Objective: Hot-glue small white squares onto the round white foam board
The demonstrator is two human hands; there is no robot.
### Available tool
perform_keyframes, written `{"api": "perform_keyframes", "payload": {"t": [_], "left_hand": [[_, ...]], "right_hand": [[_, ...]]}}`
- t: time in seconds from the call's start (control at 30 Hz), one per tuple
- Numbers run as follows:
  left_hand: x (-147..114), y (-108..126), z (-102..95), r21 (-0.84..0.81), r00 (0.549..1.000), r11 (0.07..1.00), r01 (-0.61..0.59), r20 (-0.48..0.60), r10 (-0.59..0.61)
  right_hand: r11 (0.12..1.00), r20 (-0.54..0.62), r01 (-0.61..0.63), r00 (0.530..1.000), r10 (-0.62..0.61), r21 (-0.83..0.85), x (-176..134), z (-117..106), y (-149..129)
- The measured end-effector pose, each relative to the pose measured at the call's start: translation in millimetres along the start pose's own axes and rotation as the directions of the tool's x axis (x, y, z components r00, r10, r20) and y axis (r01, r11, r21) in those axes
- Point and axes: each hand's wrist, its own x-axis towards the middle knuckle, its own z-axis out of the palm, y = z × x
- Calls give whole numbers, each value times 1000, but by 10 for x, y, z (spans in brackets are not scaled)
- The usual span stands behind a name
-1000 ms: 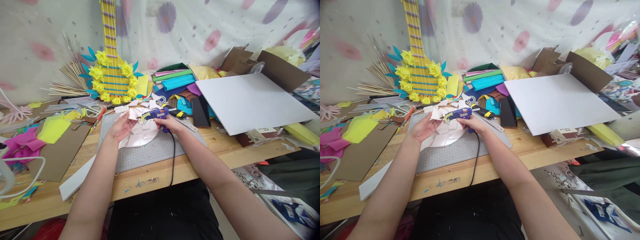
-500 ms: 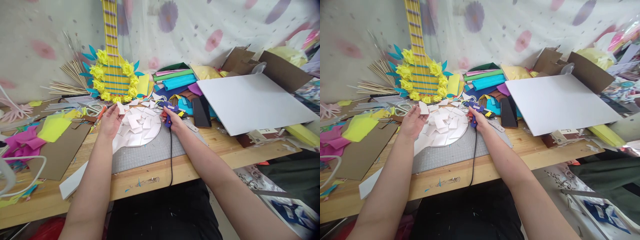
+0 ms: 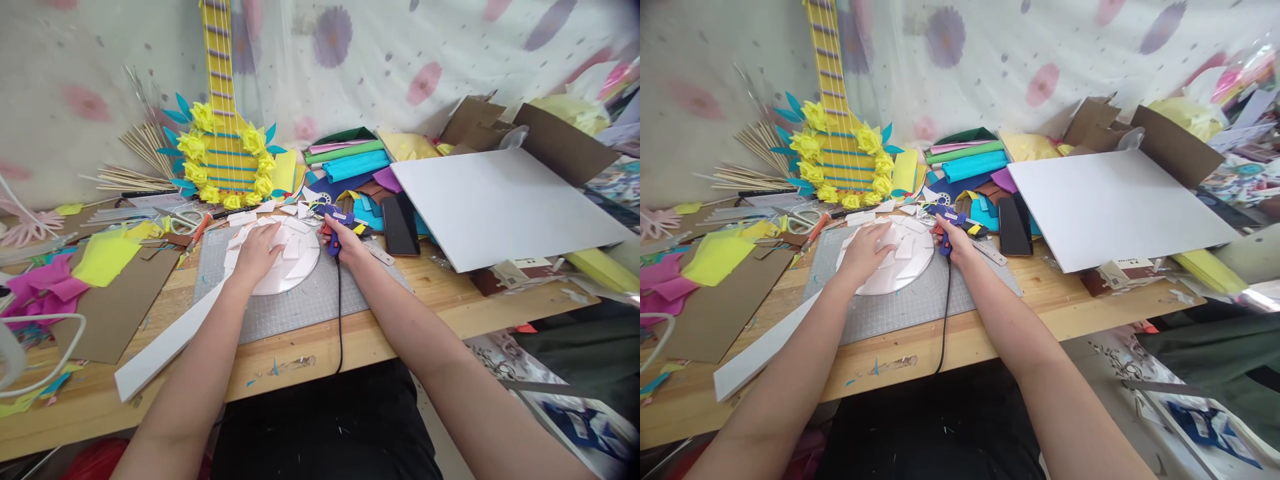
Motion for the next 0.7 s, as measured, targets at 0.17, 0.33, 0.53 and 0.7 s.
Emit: {"api": "perform_keyframes", "payload": {"t": [0.17, 0.33, 0.53, 0.7], "left_hand": [[178, 12, -42, 99, 976, 989, -106, 200, 84], [262, -99, -5, 83, 963, 987, -134, 245, 110], [246, -236, 96, 36, 970, 988, -150, 200, 140], [220, -230, 112, -16, 973, 993, -117, 199, 117]], "right_hand": [[1000, -3, 3, 1000, -3, 15, 26, -14, 16], [1000, 8, 11, 1000, -11, -2, 26, -11, 21], [999, 10, 32, 999, -32, -33, 6, -2, 17], [999, 13, 21, 1000, -21, -28, 14, -4, 23]]}}
